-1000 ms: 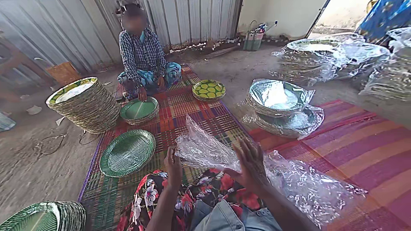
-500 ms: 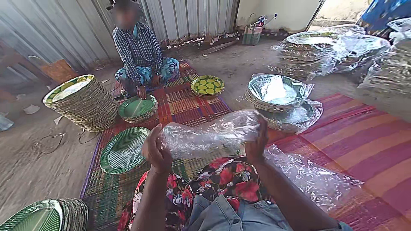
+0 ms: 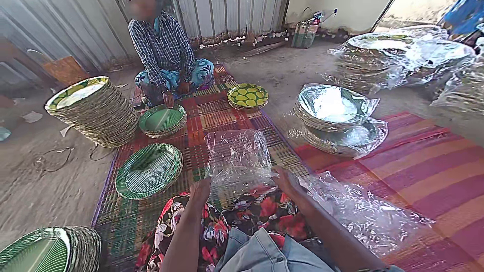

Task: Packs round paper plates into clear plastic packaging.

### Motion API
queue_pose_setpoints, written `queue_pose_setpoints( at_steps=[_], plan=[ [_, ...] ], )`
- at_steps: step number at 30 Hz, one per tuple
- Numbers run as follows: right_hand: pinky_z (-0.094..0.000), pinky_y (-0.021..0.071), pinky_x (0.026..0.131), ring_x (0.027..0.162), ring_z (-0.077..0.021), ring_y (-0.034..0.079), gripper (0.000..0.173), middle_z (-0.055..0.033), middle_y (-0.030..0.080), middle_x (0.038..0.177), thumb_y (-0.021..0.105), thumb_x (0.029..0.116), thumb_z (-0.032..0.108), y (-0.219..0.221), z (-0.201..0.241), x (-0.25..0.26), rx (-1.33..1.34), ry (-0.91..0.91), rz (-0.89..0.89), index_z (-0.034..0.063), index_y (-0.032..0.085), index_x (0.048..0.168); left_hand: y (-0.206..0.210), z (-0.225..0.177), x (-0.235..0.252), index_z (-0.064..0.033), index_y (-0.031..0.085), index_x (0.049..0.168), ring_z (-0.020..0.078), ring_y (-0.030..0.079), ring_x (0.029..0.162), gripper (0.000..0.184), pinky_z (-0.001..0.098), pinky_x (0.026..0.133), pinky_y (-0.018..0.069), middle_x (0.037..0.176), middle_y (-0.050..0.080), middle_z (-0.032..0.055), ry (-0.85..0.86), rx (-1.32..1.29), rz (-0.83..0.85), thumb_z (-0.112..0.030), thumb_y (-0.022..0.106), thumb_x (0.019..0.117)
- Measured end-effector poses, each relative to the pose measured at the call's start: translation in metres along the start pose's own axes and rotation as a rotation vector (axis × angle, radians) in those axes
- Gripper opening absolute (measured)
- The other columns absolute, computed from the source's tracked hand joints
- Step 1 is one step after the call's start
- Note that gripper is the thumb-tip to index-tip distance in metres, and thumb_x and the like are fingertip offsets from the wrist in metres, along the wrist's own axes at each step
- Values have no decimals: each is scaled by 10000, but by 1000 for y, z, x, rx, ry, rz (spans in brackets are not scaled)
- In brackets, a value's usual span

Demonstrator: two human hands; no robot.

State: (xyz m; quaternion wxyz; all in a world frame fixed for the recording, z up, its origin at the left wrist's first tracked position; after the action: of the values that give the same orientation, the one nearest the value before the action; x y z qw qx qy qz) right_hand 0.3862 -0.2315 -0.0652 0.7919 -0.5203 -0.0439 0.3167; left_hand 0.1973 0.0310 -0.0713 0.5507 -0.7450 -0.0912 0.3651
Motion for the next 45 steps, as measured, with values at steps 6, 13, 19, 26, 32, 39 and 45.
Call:
queue_pose_setpoints(
  at_steps=[6,13,19,26,32,39,45],
  plan=[
    [-563,389,1136,1377,-409,499,527,-257,507,1483,562,1049,266,36,6,20,25,-121,33,17,460,1502,10,19,-3,-90,368,1584,431,537,1334,682,608,1120,395,1450,544,256,139,-270,53,-369,628,1019],
    [-640,291,1163,1404,-456,464,639,-254,503,1508,540,1025,411,36,8,9,-22,-412,-167,-7,471,1503,-4,161,1,104,202,1574,419,231,1531,773,502,1242,229,1621,207,354,-203,-1075,-693,-240,619,1021],
    [-638,358,1132,1363,-484,502,596,-273,539,1464,491,1032,387,42,4,18,-2,-440,-302,-45,526,1441,67,256,27,23,225,1579,367,366,1458,806,587,1141,359,1599,325,262,-772,-1853,-865,-395,627,1019],
    [-603,370,1148,1363,-470,510,555,-274,548,1453,539,1031,332,46,3,30,-20,-362,-251,-33,530,1449,84,265,74,38,168,1586,405,420,1385,815,548,1089,413,1568,329,309,-778,-1887,-841,-182,677,989],
    [-574,408,1130,1368,-451,513,541,-275,523,1478,577,1004,306,50,0,37,45,-384,-326,-46,556,1414,71,261,57,12,347,1515,328,477,1332,546,515,1066,440,1526,415,230,-611,-2070,-961,-133,548,1028],
    [-604,461,1059,1300,-512,556,637,-309,557,1428,557,934,409,36,7,19,45,-549,-697,-80,611,1340,58,232,5,-17,460,1308,185,527,898,290,340,803,497,1083,506,112,-553,-2181,-951,-141,486,1047],
    [-575,288,1184,1444,-317,463,668,-194,544,1491,429,1004,632,20,48,-32,-93,-860,-912,125,560,1419,-1,183,-47,-52,511,1174,98,604,740,154,262,626,533,928,591,45,-290,-2096,-948,-70,517,1022]
  ],
)
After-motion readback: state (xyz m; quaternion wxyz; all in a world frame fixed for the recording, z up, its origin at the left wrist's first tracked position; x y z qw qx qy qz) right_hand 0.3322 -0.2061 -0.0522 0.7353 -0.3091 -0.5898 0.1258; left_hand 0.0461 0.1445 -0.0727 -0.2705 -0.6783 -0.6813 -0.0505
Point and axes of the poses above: each hand's wrist, its own x-axis towards the middle knuckle, its own y-axis out of the palm, z = x × y, the point moved 5 cm from there along x, towards the middle knuckle
